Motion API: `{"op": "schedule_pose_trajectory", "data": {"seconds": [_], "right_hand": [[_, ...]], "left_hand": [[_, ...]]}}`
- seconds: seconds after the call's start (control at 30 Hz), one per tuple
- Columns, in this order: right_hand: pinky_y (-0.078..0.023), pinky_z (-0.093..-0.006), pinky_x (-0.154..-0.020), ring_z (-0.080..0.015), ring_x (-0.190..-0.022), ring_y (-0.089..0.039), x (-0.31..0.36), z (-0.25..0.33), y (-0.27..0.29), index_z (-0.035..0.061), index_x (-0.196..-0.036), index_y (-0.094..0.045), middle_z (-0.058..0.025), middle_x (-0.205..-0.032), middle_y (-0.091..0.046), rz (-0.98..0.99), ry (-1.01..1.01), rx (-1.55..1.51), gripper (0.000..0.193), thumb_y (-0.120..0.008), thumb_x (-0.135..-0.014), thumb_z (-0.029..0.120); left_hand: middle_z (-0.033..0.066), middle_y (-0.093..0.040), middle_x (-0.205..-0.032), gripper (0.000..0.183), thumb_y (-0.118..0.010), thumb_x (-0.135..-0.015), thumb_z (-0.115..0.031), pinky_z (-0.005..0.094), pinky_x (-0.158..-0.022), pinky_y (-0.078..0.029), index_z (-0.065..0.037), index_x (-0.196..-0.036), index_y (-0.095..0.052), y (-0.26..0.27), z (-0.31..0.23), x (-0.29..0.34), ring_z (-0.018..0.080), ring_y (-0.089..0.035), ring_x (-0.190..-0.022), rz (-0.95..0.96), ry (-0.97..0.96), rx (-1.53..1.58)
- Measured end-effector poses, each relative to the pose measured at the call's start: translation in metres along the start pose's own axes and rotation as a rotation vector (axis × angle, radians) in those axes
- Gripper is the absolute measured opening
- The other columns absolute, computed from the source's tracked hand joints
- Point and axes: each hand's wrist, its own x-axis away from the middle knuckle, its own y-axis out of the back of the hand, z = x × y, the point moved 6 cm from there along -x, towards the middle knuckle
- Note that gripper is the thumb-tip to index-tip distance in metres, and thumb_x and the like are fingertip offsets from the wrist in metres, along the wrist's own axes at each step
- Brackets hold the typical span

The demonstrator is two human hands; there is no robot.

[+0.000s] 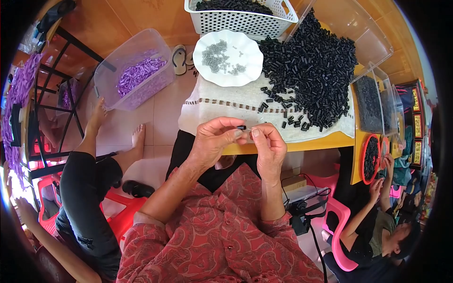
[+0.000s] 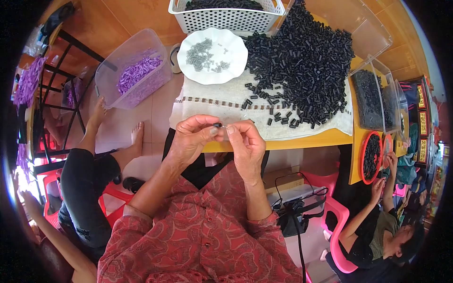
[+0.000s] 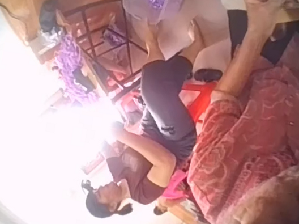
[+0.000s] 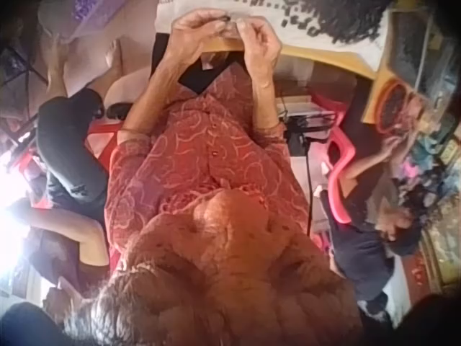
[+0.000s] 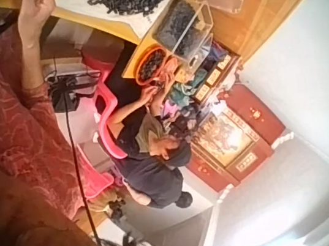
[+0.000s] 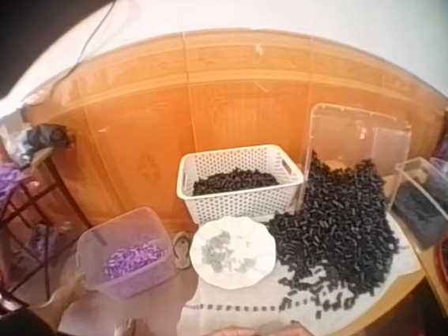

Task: Manually assembling small electronic or mechanical parts by inserting metal components into plastic housings.

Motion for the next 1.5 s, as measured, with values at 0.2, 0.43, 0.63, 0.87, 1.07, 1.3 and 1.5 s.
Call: {"op": "schedule_pose_trajectory", "data": {"seconds": [0.2, 0.43, 0.63, 0.87, 1.07, 1.3, 1.5], "right_hand": [[-0.041, -0.0227, -0.076, -0.0078, -0.081, -0.051, 0.0, -0.008, 0.002, -0.0009, -0.091, -0.062, -0.0022, -0.087, -0.058, 0.017, -0.017, 0.071, 0.008, -0.061, -0.094, 0.006], [-0.039, -0.0193, -0.071, -0.0047, -0.078, -0.048, 0.0, -0.009, -0.007, -0.0002, -0.092, -0.061, 0.0006, -0.087, -0.055, 0.056, -0.008, 0.049, 0.008, -0.063, -0.094, 0.007], [-0.041, -0.0207, -0.071, -0.0059, -0.078, -0.05, 0.001, -0.009, -0.01, -0.0012, -0.09, -0.061, -0.0011, -0.088, -0.057, 0.068, 0.008, 0.088, 0.009, -0.063, -0.094, 0.006], [-0.044, -0.0236, -0.067, -0.0096, -0.073, -0.055, 0.001, -0.003, -0.013, -0.0012, -0.086, -0.061, -0.0046, -0.085, -0.06, 0.094, 0.1, 0.281, 0.008, -0.065, -0.091, 0.005], [-0.048, -0.0232, -0.065, -0.0103, -0.071, -0.06, 0.003, 0.008, -0.018, -0.0017, -0.087, -0.063, -0.0054, -0.082, -0.06, 0.1, 0.07, 0.248, 0.005, -0.066, -0.089, 0.002], [-0.049, -0.0224, -0.063, -0.01, -0.069, -0.062, 0.014, 0.009, -0.014, -0.0015, -0.085, -0.064, -0.0058, -0.08, -0.063, 0.18, 0.079, 0.333, 0.005, -0.068, -0.087, 0.0], [-0.053, -0.0216, -0.063, -0.0111, -0.074, -0.068, 0.03, 0.023, -0.019, -0.0015, -0.083, -0.06, -0.0063, -0.082, -0.065, 0.223, -0.027, 0.28, 0.01, -0.07, -0.084, -0.004]], "left_hand": [[0.0121, -0.069, -0.1, 0.021, -0.059, -0.094, -0.001, 0.034, -0.076, -0.059, 0.001, -0.114, -0.064, 0.009, 0.003, 0.007, 0.0185, -0.068, -0.084, -0.029, 0.086, 0.125], [0.0119, -0.069, -0.098, 0.026, -0.059, -0.094, 0.0, 0.0325, -0.077, -0.058, 0.001, -0.12, -0.063, 0.01, 0.002, 0.012, 0.0175, -0.067, -0.085, -0.032, 0.074, 0.114], [0.0094, -0.068, -0.096, 0.027, -0.064, -0.091, 0.0, 0.0271, -0.077, -0.058, 0.002, -0.118, -0.064, 0.014, 0.001, 0.014, 0.0146, -0.067, -0.082, -0.035, 0.047, 0.022], [0.0056, -0.069, -0.092, 0.023, -0.063, -0.091, 0.001, 0.0249, -0.077, -0.055, 0.001, -0.114, -0.066, 0.017, -0.001, 0.016, 0.0109, -0.066, -0.083, -0.051, 0.017, -0.12], [0.0035, -0.069, -0.091, 0.019, -0.064, -0.091, 0.0, 0.0236, -0.076, -0.053, 0.0, -0.11, -0.068, 0.016, -0.006, 0.018, 0.0078, -0.064, -0.083, -0.031, -0.01, -0.251], [0.0032, -0.07, -0.089, 0.016, -0.064, -0.09, 0.001, 0.0226, -0.073, -0.053, 0.0, -0.105, -0.07, 0.015, -0.009, 0.022, 0.0077, -0.064, -0.079, 0.059, 0.051, -0.283], [0.0071, -0.069, -0.081, 0.013, -0.067, -0.089, -0.001, 0.0211, -0.054, -0.045, 0.001, -0.101, -0.07, 0.014, 0.001, 0.023, 0.0066, -0.056, -0.062, 0.271, 0.168, -0.156]]}}
